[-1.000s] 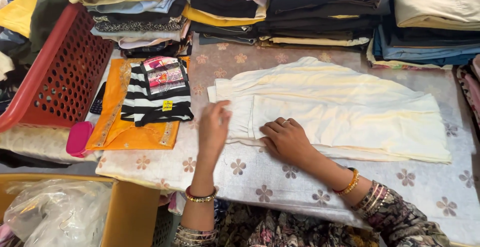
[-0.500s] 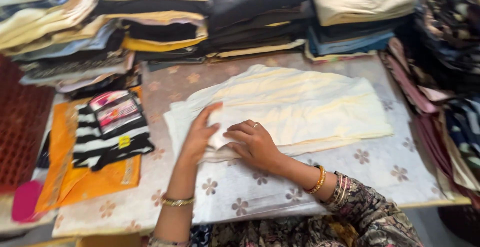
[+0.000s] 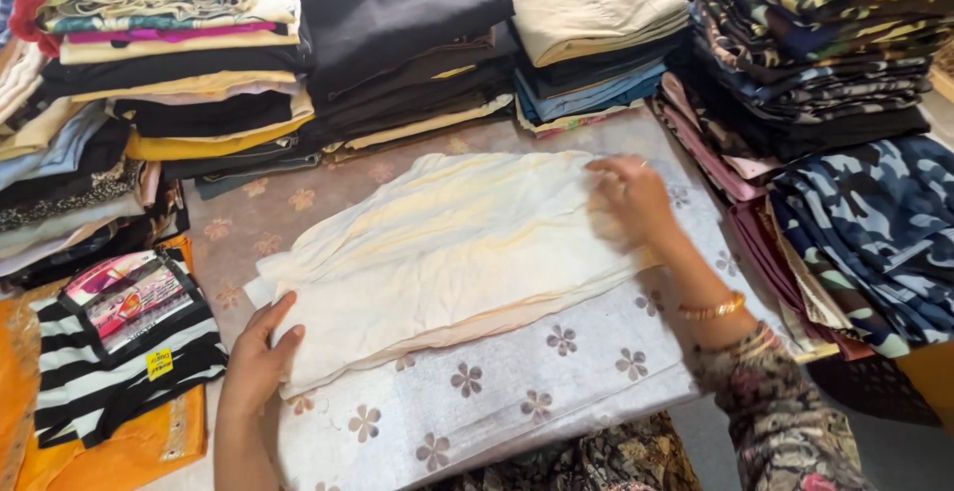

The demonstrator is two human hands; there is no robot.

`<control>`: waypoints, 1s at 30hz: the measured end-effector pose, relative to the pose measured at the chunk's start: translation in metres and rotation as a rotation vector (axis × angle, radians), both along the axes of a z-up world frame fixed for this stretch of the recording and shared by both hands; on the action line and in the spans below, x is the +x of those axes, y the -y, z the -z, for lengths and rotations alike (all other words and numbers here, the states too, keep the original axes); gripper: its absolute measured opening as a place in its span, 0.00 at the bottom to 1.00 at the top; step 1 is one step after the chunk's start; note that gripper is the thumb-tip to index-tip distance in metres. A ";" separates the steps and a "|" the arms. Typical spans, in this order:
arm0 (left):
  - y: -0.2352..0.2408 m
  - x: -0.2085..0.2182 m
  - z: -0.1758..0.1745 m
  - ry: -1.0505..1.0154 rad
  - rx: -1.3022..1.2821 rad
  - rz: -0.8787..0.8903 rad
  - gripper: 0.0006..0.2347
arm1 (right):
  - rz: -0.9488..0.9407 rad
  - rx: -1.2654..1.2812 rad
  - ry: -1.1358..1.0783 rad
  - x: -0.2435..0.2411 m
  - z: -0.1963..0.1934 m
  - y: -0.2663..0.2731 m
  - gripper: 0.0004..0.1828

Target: The person is folding various pieces of clothing including shirts and pants on a table.

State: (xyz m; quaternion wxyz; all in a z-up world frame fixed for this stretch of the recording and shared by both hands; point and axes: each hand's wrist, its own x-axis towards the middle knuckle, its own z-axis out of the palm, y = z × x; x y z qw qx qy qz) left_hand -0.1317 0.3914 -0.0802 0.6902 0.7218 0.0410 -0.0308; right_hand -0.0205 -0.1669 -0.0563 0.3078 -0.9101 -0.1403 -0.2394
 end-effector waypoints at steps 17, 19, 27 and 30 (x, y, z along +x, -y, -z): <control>0.090 0.062 0.029 0.420 1.259 -0.016 0.24 | 0.188 -0.608 -0.212 0.090 -0.008 0.038 0.09; 0.089 0.058 0.029 0.409 1.258 -0.028 0.24 | 0.170 -0.502 -0.146 0.085 -0.001 0.035 0.11; 0.105 0.062 -0.002 0.261 1.370 0.059 0.22 | 0.179 0.039 -0.237 -0.002 0.006 0.076 0.14; 0.165 0.060 -0.062 -0.028 1.664 0.234 0.27 | 0.102 0.000 -0.448 -0.047 0.008 0.092 0.18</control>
